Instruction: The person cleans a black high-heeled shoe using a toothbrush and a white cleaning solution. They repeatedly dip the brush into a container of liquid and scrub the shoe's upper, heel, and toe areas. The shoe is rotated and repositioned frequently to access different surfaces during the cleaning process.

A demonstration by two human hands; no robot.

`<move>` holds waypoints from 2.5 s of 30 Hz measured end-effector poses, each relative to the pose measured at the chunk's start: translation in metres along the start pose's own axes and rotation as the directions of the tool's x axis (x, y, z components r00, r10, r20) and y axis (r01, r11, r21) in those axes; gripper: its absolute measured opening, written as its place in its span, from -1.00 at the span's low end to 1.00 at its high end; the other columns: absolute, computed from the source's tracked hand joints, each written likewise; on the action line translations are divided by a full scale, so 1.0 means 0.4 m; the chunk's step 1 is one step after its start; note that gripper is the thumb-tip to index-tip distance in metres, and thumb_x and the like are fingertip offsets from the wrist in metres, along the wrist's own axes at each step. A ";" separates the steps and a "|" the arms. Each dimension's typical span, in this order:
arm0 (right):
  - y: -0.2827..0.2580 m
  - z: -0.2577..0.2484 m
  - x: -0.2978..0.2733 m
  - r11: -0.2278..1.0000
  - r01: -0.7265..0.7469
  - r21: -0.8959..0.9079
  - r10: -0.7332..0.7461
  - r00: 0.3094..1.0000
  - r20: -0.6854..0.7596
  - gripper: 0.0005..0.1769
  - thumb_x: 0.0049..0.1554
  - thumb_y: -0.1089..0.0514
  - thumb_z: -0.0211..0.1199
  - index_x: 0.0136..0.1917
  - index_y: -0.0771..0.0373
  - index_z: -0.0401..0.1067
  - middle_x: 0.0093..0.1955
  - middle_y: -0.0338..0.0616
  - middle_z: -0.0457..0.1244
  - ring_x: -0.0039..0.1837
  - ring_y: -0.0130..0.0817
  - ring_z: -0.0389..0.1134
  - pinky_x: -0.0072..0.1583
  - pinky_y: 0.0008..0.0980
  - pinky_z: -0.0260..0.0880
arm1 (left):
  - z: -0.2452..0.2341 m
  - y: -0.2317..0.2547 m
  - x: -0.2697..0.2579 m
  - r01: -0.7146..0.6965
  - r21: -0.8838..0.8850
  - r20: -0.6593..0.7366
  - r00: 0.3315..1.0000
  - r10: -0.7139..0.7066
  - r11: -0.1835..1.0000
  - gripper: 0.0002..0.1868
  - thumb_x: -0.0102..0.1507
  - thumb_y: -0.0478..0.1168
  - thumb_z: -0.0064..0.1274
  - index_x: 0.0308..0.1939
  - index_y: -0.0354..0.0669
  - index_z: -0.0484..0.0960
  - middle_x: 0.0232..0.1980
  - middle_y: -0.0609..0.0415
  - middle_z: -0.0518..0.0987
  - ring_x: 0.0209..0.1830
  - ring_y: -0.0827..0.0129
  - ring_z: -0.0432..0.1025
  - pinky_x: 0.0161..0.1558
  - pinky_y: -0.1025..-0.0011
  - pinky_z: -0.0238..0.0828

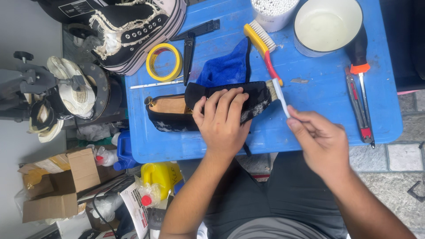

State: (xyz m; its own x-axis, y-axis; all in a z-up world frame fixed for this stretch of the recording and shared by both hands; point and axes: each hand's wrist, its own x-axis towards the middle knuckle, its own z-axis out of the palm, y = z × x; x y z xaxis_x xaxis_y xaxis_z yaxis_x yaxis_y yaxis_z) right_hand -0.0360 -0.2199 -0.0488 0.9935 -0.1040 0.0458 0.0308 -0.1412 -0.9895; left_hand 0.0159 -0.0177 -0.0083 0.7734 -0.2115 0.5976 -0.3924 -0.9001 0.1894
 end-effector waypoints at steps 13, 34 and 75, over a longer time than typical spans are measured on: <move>-0.040 0.079 0.030 0.973 0.126 -0.195 -0.141 0.988 -0.063 -0.72 0.30 0.30 0.31 0.28 0.40 0.51 -0.34 -0.34 0.26 -0.27 -0.77 0.13 -0.23 -0.66 0.12 | -0.017 -0.037 0.107 0.002 -0.126 0.205 0.978 0.024 0.992 -0.40 0.01 -0.15 0.43 0.10 -0.09 0.57 0.12 0.10 0.57 0.19 0.19 0.43 0.33 0.05 0.17; -0.056 0.056 0.108 0.976 0.099 -0.194 -0.104 0.995 -0.011 -0.72 0.32 0.26 0.34 0.29 0.32 0.54 -0.28 -0.43 0.22 -0.21 -0.78 0.09 -0.17 -0.69 0.08 | -0.188 -0.387 -0.060 0.290 -0.393 0.321 0.932 -0.165 0.873 -0.20 -0.20 -0.34 0.48 0.13 -0.13 0.55 0.37 -0.13 0.30 0.35 -0.01 0.39 0.28 0.23 0.42; -0.063 0.084 0.039 0.863 0.363 -0.352 -0.255 0.913 0.318 -0.76 0.18 0.24 0.35 0.14 0.27 0.57 -0.11 0.04 0.42 -0.21 -0.24 0.43 -0.16 -0.32 0.40 | -0.074 -0.151 -0.274 0.196 -0.500 -0.198 0.923 -0.331 0.844 0.28 -0.01 -0.19 0.61 0.57 -0.32 -0.01 0.49 -0.29 0.28 0.37 -0.05 0.45 0.42 0.15 0.46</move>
State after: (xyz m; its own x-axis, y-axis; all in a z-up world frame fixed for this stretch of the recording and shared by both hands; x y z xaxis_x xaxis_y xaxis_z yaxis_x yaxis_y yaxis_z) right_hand -0.0176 -0.1848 -0.0276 0.9343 0.2540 0.2502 0.3489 -0.5059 -0.7889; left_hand -0.0597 0.0712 -0.0623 0.7452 0.1784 0.6426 -0.4286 -0.6101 0.6664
